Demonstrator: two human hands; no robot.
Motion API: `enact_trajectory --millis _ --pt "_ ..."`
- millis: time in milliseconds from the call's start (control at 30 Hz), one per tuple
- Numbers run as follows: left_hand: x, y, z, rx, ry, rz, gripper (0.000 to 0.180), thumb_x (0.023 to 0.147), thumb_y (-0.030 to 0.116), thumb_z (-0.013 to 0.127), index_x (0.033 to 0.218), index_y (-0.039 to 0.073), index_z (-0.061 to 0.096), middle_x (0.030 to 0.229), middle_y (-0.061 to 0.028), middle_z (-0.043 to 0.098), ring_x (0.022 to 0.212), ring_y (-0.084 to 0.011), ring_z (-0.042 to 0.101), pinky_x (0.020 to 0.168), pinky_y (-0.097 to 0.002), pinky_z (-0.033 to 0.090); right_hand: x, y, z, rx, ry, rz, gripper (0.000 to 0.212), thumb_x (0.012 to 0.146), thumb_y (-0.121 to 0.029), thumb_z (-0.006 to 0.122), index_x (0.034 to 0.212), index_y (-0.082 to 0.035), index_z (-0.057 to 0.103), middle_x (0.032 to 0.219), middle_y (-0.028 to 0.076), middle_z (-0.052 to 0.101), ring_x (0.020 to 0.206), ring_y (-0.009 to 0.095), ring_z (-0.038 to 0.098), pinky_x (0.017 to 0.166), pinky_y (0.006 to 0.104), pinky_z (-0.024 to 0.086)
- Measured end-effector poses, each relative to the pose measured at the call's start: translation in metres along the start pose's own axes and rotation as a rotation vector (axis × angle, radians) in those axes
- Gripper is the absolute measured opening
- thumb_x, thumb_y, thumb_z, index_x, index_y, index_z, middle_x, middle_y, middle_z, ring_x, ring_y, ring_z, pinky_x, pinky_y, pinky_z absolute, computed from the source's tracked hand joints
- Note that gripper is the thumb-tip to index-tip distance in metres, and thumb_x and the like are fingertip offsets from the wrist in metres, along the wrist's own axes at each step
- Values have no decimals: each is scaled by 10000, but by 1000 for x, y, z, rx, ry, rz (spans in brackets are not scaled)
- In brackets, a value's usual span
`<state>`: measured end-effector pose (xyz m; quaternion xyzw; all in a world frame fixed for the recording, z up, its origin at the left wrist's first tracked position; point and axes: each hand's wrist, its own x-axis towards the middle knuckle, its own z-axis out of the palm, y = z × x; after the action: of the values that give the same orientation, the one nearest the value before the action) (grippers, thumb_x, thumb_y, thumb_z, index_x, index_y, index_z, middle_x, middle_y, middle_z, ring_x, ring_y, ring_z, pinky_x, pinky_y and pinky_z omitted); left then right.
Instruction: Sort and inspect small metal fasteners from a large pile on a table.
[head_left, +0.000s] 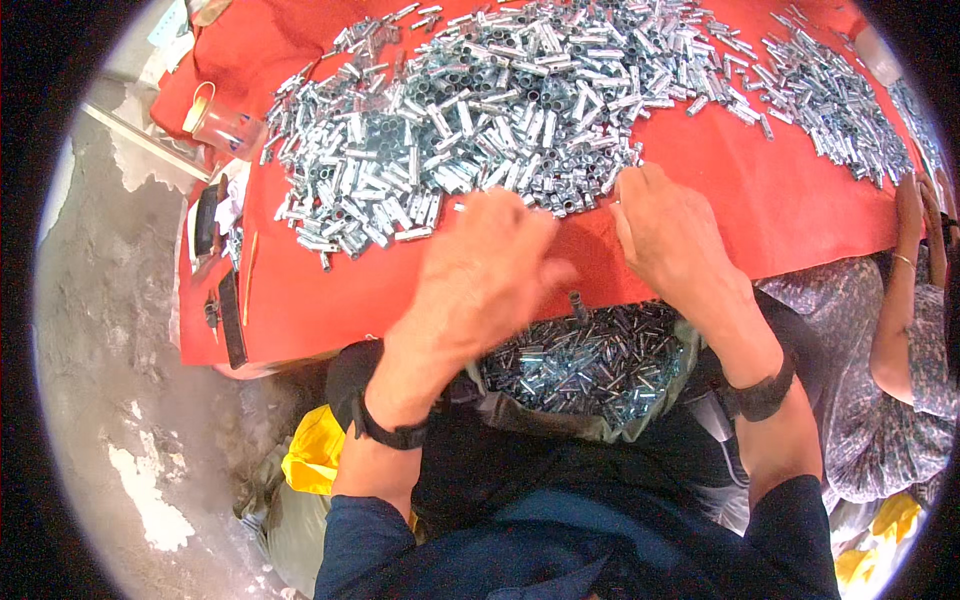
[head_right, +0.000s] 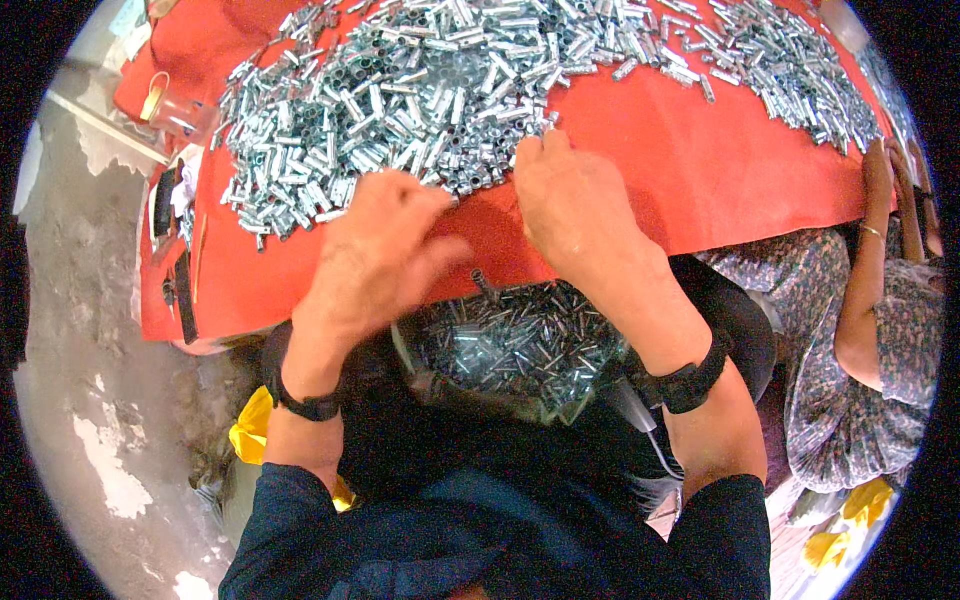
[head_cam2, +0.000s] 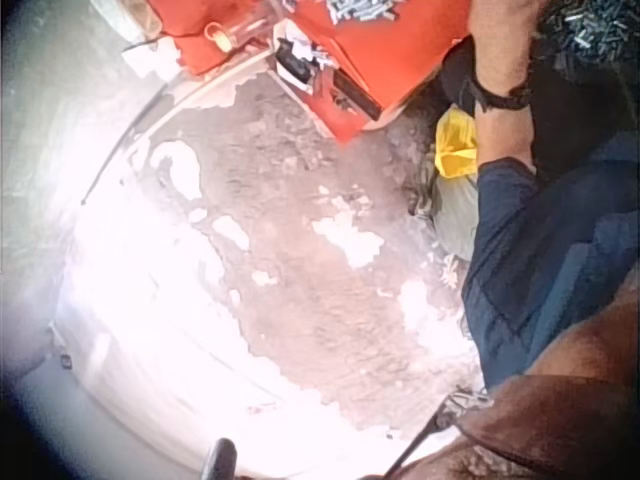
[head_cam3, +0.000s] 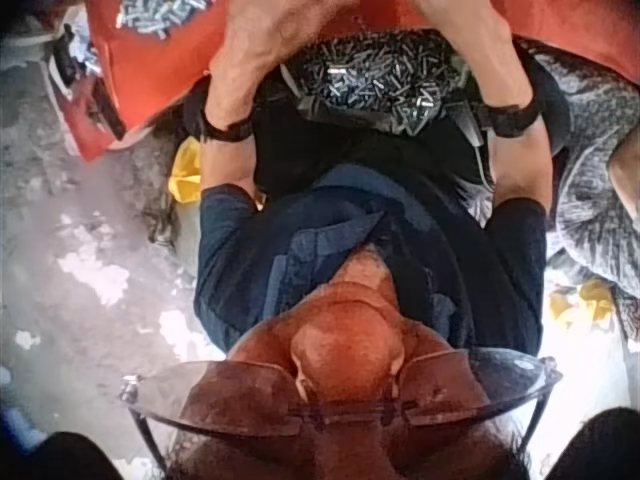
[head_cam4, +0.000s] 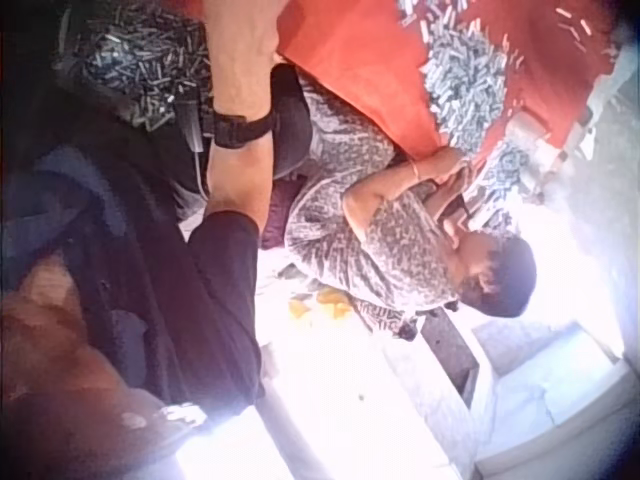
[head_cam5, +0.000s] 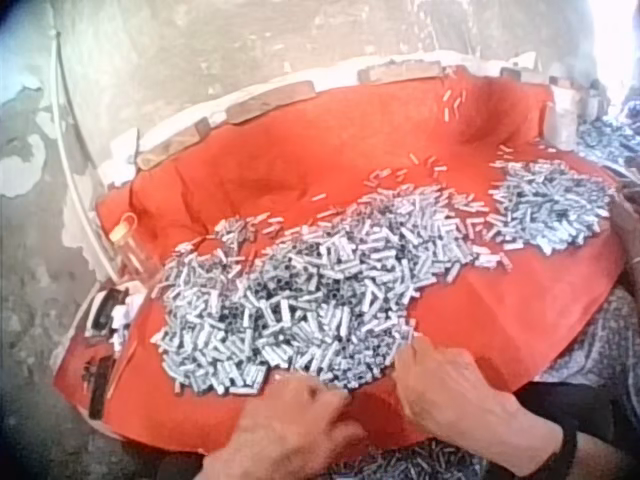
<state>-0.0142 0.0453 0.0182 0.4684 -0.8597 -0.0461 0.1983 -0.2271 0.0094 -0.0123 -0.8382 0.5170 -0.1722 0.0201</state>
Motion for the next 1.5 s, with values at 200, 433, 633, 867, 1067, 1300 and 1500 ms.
enact_trajectory --millis 200,433,633,867,1067,1300,1500 --pt "15 -30 13 97 29 -18 190 837 135 714 995 56 645 929 -136 586 882 -351 581 737 -447 484 -3 2 11 234 60 30 126 904 -88 603 980 -17 531 883 209 564 787 420 594 690 514 474" --pt "10 -28 13 -78 61 -79 138 885 85 650 1012 30 636 865 -150 610 766 -345 623 668 -430 492 -5 -14 11 456 143 -37 102 883 -76 618 935 -18 552 896 211 584 785 427 617 622 494 504" --pt "18 -12 15 -642 98 -212 261 955 61 610 1211 29 650 804 -88 624 649 -154 583 598 -314 468 -5 -23 -12 950 -2 197 104 880 -69 648 900 6 578 713 147 582 570 224 544 537 380 441" --pt "16 -14 15 -1173 144 -521 271 973 125 636 1159 -49 544 751 -62 618 544 -96 573 425 -229 450 -4 -36 -15 1255 -99 340 82 907 -38 626 949 27 597 745 41 618 631 78 558 551 276 452" --pt "17 -9 18 -1272 186 -577 235 962 170 669 1011 -8 525 744 -100 649 566 -151 617 449 -255 503 -4 -38 -15 1344 -77 342 132 914 -21 614 1016 53 575 788 68 656 749 109 663 626 250 515" --pt "16 -6 22 -1323 159 -567 235 971 160 657 1018 -22 515 727 -91 647 575 -135 637 461 -259 523 -7 -39 -11 1378 -37 341 114 926 -17 605 1011 55 581 829 97 684 730 116 670 632 260 534" --pt "8 -9 25 -1114 73 -453 187 996 193 627 981 6 622 765 -41 639 550 -88 571 474 -233 445 -8 -42 -9 1359 -28 379 121 934 -46 632 993 50 590 799 70 672 700 97 657 599 248 525"
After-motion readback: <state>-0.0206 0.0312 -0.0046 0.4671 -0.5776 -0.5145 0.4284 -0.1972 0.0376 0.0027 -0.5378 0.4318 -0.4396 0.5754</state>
